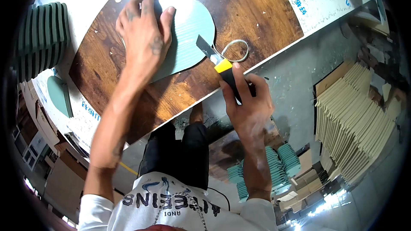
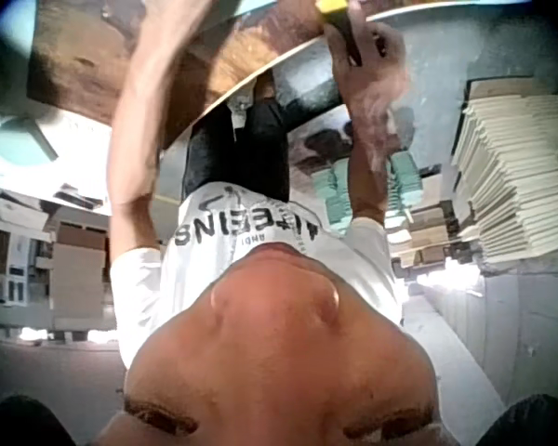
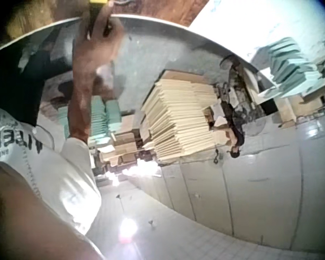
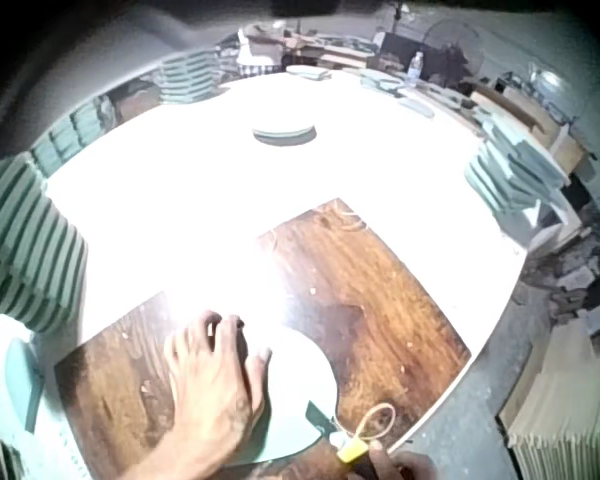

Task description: Trimming the edges of light green foam pads using a utility knife on a wooden surface.

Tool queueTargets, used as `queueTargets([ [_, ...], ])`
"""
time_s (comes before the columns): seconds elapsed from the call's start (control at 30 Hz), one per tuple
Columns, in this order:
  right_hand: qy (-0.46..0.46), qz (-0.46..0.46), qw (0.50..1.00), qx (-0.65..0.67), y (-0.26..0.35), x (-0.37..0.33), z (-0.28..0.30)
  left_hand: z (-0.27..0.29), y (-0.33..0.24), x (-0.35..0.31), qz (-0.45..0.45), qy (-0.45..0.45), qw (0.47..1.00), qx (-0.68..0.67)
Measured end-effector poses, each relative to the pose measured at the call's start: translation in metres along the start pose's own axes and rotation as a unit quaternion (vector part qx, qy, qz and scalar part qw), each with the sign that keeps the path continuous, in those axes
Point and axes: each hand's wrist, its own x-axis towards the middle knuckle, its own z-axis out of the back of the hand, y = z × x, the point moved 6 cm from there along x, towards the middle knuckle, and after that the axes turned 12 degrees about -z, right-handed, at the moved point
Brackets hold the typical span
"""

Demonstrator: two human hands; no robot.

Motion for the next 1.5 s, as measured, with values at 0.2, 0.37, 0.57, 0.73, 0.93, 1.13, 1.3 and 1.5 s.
queueTargets([
  [0.2, -0.005, 0.013, 1.0, -0.012, 0.001, 0.015, 0.001, 0.007, -0.002, -0.005, -0.015, -0.061, 0.998, 0.0],
  [0.37, -0.036, 0.058, 0.997, 0.03, 0.004, 0.032, -0.009, 0.004, 0.003, -0.008, -0.013, -0.046, 0.999, -0.016],
  [0.57, -0.036, 0.084, 0.995, -0.025, 0.009, 0.084, -0.017, 0.011, -0.005, -0.001, -0.003, -0.045, 0.999, -0.017],
  [0.73, 0.006, 0.132, 0.991, 0.002, 0.007, 0.116, -0.01, 0.014, -0.002, 0.017, -0.016, -0.024, 0.994, -0.101],
  [0.93, 0.047, 0.071, 0.996, 0.024, -0.016, 0.056, 0.004, 0.002, 0.001, 0.071, -0.158, -0.059, 0.979, -0.115],
  [1.13, 0.026, -0.002, 1.0, -0.016, -0.009, 0.059, 0.005, -0.007, 0.004, 0.028, 0.157, -0.025, 0.987, -0.013],
  [1.3, 0.011, 0.024, 0.999, -0.02, -0.012, 0.068, 0.003, -0.005, 0.006, 0.028, 0.138, -0.043, 0.988, -0.045],
  [1.5, 0.016, 0.079, 0.997, -0.013, -0.004, 0.104, -0.003, -0.005, 0.006, 0.029, 0.137, -0.031, 0.989, -0.044],
])
